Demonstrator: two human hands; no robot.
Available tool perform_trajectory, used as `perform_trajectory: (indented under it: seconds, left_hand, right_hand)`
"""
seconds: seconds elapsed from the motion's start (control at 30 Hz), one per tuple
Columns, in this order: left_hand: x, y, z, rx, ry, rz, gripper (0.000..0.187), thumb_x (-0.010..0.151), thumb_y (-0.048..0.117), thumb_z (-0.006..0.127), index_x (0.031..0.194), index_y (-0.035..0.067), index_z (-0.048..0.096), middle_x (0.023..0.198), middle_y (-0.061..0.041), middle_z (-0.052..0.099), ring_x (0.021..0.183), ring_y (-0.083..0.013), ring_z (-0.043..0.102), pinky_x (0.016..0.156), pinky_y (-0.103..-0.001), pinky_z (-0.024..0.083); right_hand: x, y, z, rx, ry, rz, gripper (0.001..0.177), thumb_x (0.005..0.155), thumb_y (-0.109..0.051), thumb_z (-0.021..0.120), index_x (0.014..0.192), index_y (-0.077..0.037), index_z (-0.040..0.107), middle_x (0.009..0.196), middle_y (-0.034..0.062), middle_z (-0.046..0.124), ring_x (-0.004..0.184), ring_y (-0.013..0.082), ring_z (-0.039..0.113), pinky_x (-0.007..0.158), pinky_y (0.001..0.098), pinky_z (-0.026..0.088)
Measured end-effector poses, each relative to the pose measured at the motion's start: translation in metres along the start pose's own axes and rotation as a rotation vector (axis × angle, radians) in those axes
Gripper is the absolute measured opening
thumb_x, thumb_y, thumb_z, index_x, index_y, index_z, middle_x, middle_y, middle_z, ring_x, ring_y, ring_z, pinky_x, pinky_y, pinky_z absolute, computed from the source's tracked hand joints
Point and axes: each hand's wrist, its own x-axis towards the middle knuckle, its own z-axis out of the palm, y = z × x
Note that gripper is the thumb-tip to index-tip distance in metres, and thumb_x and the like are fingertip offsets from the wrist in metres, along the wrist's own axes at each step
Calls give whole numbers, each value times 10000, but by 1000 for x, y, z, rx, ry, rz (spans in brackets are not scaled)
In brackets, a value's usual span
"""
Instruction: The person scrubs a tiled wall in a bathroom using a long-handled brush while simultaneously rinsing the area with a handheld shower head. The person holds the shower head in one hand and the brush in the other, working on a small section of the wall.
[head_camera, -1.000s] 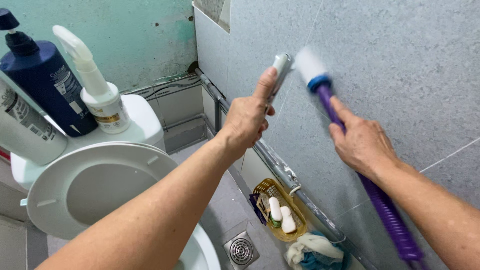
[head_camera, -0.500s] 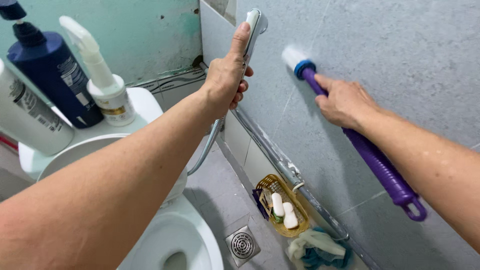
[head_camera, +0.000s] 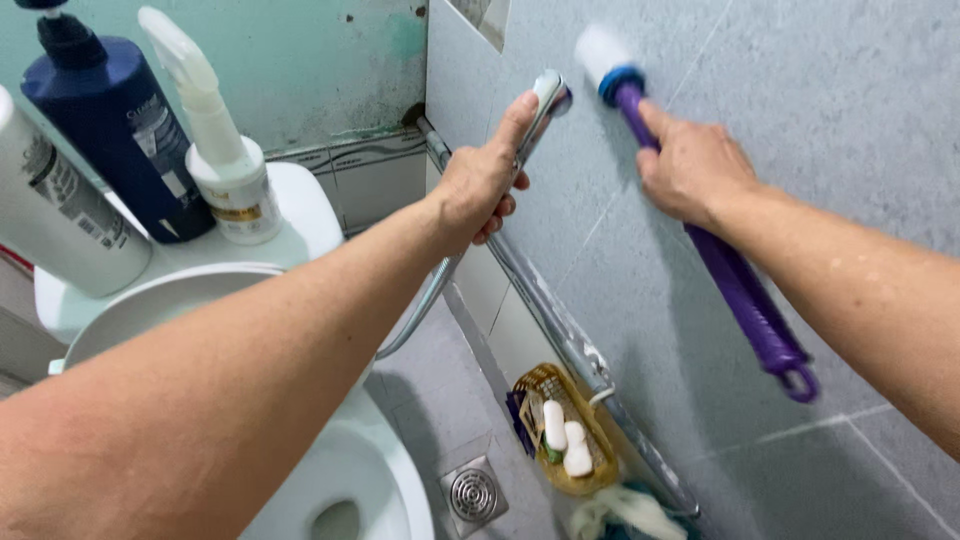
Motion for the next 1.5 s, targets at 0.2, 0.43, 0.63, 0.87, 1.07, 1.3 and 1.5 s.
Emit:
perform_trajectory:
  seconds: [0.2,0.43,0.63,0.87,1.07,1.3,1.5]
  left_hand:
    - [21,14,-2,-18,-15,2,874,732,913,394,828,87,664,540,53,435,423,-79,413,382,-288,310]
    - [55,29,-12,-50,-48,-50,866,724,911,414,822,81,641,538,43,416,424,-90,391,385,-294,301]
    - [87,27,-26,-51,-32,4,874,719,924,401,842,92,640,562,46,445,446,-82,409,395,-297,311]
    - [116,20,-49,-60,9,-52,881,698,947,395,818,101,608,554,43,420,431,-98,385,393,-301,311]
    - [126,18,-52,-56,19,-69,886,698,942,409,822,88,610,549,37,425,429,-102,383,394,-305,308]
    - [133,25,-54,-9,8,3,894,690,940,374,863,102,634,581,49,454,467,-82,416,429,-303,339]
    - [139,39,-60,-12,20,7,895,704,945,369,848,97,618,572,43,426,462,-95,391,425,-302,301]
  right_hand:
    - [21,-18,1,-41,-210,2,617,940,-188,482,1546,-279,415,1002,176,722,889,313,730,854,494,562]
    - [45,-41,-12,-33,-207,72,641,954,-186,466,1573,-325,373,1060,178,716,892,312,731,851,467,573]
    - [80,-54,-14,10,-116,10,581,985,-198,453,1561,-265,402,1039,196,708,866,299,706,803,460,576]
    - [116,-65,-2,-41,-311,39,574,986,-191,459,1549,-305,434,922,159,703,731,275,706,715,436,593]
    - [134,-63,-4,91,-67,-72,531,988,-226,500,1516,-172,479,904,203,711,730,292,671,723,442,575]
    - [140,-60,15,21,-142,-142,585,905,-189,525,1488,-229,501,967,212,716,841,338,713,816,458,555]
    - [151,-59,-9,221,187,-164,572,944,-158,504,1515,-176,481,973,240,700,875,370,684,848,487,551]
